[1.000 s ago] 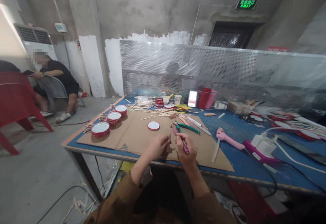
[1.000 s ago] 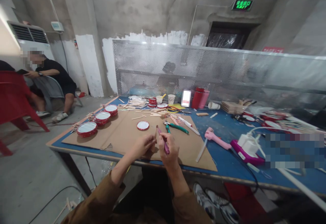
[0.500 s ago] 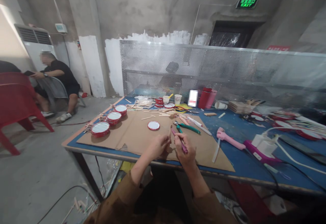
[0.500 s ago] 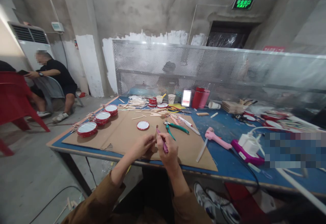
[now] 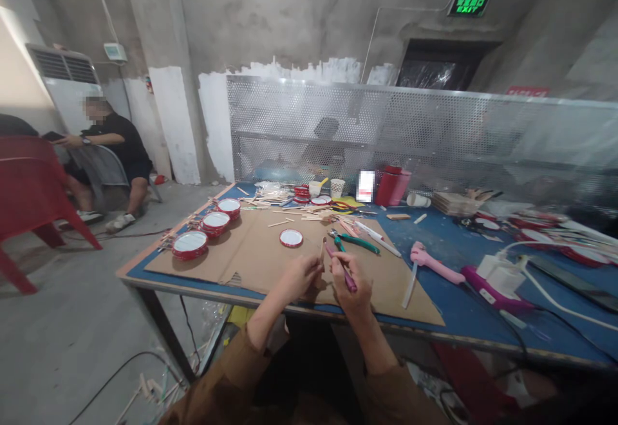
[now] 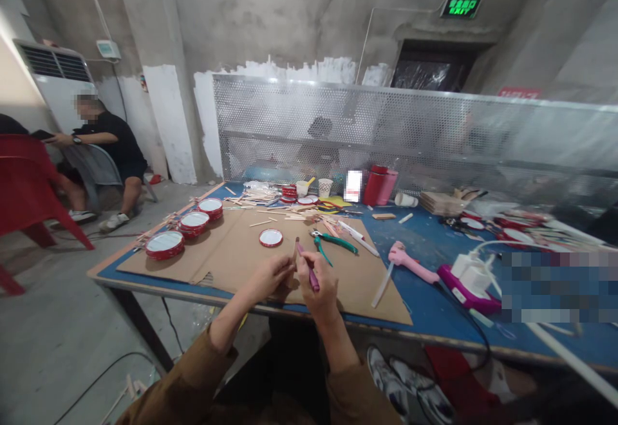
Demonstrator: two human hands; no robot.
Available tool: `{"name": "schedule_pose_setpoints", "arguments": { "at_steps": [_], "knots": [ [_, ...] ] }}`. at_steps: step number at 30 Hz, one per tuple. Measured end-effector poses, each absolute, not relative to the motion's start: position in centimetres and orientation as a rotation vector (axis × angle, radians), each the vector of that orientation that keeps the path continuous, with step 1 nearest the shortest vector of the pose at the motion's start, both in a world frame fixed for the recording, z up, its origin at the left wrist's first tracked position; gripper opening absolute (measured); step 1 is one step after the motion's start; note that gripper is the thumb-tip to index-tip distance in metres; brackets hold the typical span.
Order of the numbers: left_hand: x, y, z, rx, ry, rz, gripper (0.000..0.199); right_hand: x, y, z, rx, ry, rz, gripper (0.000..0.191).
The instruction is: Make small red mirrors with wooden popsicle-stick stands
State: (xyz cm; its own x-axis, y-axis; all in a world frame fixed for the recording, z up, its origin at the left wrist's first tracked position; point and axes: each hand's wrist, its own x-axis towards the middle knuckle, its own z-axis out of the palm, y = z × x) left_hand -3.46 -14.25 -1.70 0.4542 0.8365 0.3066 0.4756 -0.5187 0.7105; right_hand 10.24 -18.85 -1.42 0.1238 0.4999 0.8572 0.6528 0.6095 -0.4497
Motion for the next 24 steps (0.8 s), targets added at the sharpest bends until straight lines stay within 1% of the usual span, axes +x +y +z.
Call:
{"name": "schedule_pose_setpoints", "arguments": {
  "at_steps": [7, 13, 24],
  "knots": [
    [-3.77, -14.66, -1.01, 2.185, 1.082, 0.837, 0.017, 10.53, -18.69, -2.03, -1.092, -1.417, -0.134, 0.013],
    [-3.60, -14.60, -1.12, 2.150, 1.063, 0.866, 0.024, 10.20, -19.02, -1.42, -1.040, -1.472, -0.108, 0.013],
    [-3.60, -14.39, -1.47, 2.156, 1.037, 0.884, 0.021, 10.20, -19.06, -1.30, -1.044, -1.509, -0.105, 0.013]
  ]
}}
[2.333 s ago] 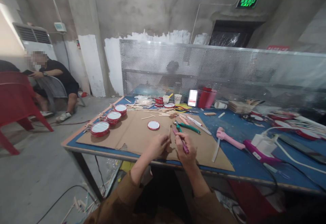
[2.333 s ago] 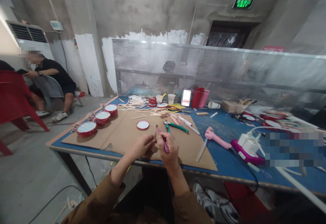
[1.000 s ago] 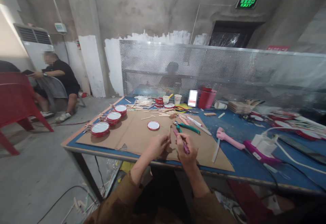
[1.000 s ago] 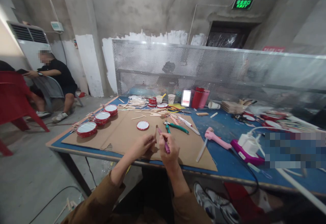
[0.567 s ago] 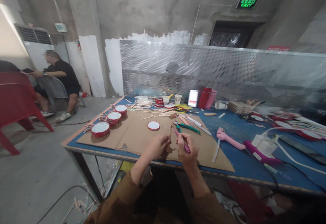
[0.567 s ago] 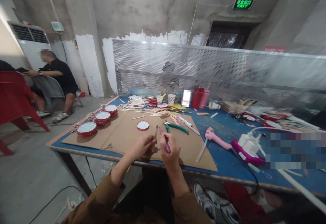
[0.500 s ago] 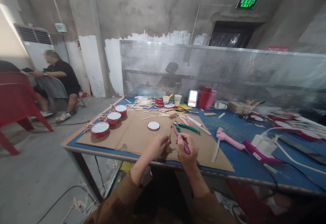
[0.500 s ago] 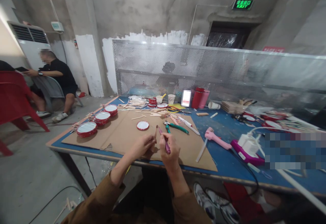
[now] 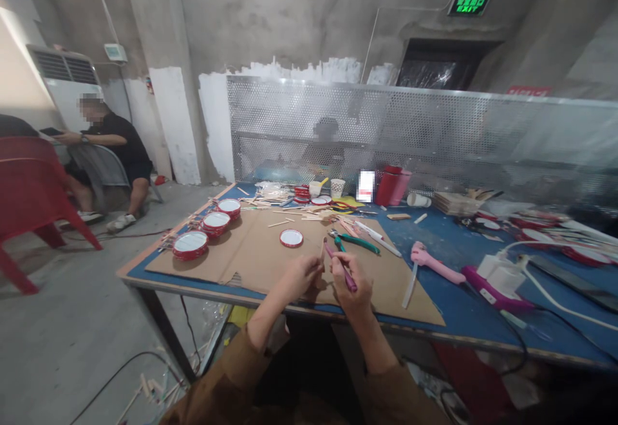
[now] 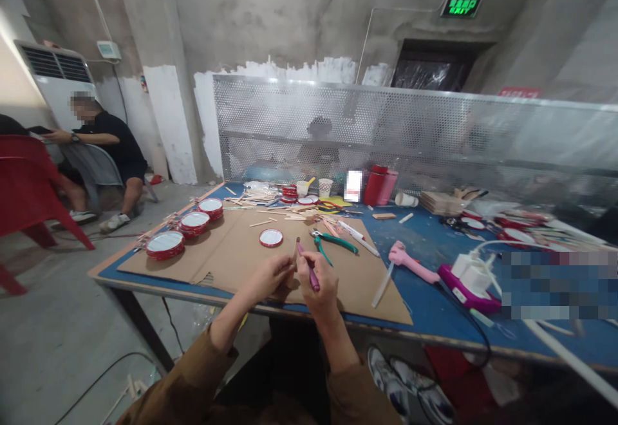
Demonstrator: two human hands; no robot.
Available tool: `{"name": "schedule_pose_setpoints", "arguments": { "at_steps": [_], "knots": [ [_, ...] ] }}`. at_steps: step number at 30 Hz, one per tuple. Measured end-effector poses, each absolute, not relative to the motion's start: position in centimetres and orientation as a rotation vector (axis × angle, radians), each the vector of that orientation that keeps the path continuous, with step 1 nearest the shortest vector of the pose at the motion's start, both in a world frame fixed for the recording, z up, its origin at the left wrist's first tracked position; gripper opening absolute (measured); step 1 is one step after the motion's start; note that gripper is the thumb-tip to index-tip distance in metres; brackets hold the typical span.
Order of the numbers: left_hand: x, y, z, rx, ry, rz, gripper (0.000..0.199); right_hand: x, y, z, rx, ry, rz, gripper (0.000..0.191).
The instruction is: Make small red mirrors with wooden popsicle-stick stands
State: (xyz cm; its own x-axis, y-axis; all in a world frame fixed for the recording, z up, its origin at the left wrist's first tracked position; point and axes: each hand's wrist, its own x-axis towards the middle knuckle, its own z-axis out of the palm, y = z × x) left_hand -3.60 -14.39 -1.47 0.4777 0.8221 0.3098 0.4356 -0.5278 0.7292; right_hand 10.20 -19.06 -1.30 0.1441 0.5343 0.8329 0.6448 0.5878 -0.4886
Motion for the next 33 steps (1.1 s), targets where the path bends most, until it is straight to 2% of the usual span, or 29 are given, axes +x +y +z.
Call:
{"name": "schedule_pose_setpoints", "arguments": {
  "at_steps": [33],
  "knots": [
    [-3.55, -14.34, -1.64, 2.183, 1.059, 0.903, 0.022, 10.19, -19.11, -1.30, -1.075, -1.512, -0.092, 0.015]
  ]
}}
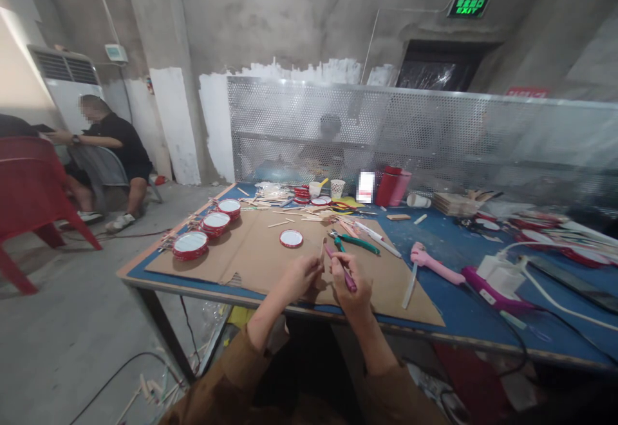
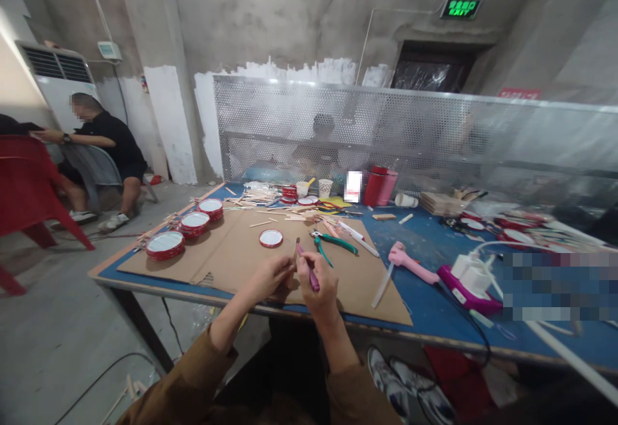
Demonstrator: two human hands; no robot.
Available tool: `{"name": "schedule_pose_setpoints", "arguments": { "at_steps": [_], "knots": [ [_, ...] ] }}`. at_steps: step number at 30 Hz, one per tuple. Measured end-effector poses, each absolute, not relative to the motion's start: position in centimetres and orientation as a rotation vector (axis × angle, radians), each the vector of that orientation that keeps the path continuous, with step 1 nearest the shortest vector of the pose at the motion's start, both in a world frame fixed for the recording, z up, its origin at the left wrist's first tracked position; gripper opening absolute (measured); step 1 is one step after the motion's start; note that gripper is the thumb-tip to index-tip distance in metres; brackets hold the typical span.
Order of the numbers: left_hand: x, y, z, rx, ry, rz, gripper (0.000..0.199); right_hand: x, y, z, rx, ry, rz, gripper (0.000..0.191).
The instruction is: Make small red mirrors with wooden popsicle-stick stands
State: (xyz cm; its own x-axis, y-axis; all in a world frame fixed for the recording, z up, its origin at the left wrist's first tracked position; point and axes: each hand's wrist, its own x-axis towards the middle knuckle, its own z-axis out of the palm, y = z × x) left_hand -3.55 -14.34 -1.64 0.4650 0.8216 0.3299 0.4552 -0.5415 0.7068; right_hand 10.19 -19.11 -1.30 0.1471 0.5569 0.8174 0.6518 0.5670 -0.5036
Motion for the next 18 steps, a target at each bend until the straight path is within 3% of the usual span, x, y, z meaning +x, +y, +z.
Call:
{"name": "schedule_pose_setpoints", "arguments": {
  "at_steps": [18],
  "knots": [
    [-3.58, -14.54, -1.19, 2.154, 1.069, 0.905, 0.020, 10.21, -18.89, -1.61, -1.102, -1.467, -0.097, 0.016]
  ]
}}
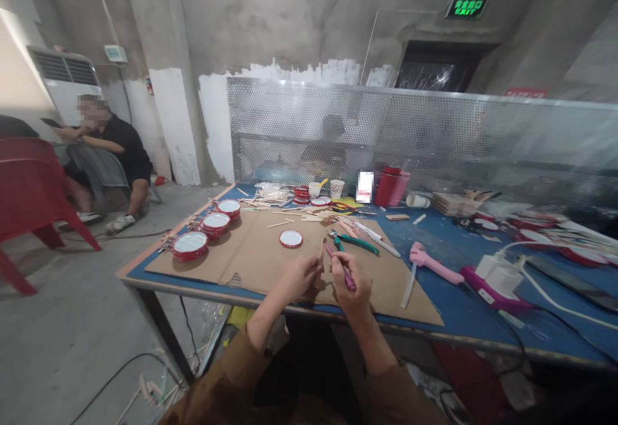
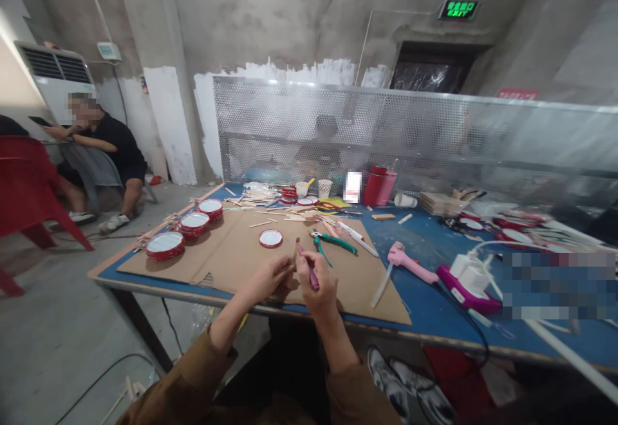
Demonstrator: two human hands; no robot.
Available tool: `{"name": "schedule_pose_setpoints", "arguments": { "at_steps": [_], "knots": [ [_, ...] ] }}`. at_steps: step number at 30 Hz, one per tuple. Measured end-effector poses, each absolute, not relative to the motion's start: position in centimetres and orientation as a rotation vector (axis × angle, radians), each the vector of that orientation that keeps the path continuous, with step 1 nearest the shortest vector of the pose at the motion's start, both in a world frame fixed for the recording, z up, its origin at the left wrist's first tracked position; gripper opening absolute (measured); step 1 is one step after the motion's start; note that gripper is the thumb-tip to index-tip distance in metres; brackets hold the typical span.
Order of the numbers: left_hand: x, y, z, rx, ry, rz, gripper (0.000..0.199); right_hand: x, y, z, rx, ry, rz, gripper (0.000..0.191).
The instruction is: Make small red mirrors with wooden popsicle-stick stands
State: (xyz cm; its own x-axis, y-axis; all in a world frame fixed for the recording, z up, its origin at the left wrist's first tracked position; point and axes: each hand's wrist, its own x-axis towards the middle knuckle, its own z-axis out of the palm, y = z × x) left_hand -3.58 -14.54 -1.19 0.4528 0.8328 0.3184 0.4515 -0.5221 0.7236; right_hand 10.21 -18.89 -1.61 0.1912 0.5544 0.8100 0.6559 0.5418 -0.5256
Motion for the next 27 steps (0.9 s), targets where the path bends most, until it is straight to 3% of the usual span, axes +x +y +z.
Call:
{"name": "schedule_pose_setpoints", "arguments": {
  "at_steps": [12, 27],
  "knots": [
    [-3.7, -14.7, -0.8, 2.159, 1.072, 0.858, 0.019, 10.5, -18.5, -1.8, -1.162, -1.359, -0.197, 0.016],
    [-3.6, -13.8, -2.3, 1.713, 0.889, 1.044, 0.018, 10.9, -17.1, -2.3, -1.404, -1.581, -0.169, 0.028]
  ]
}}
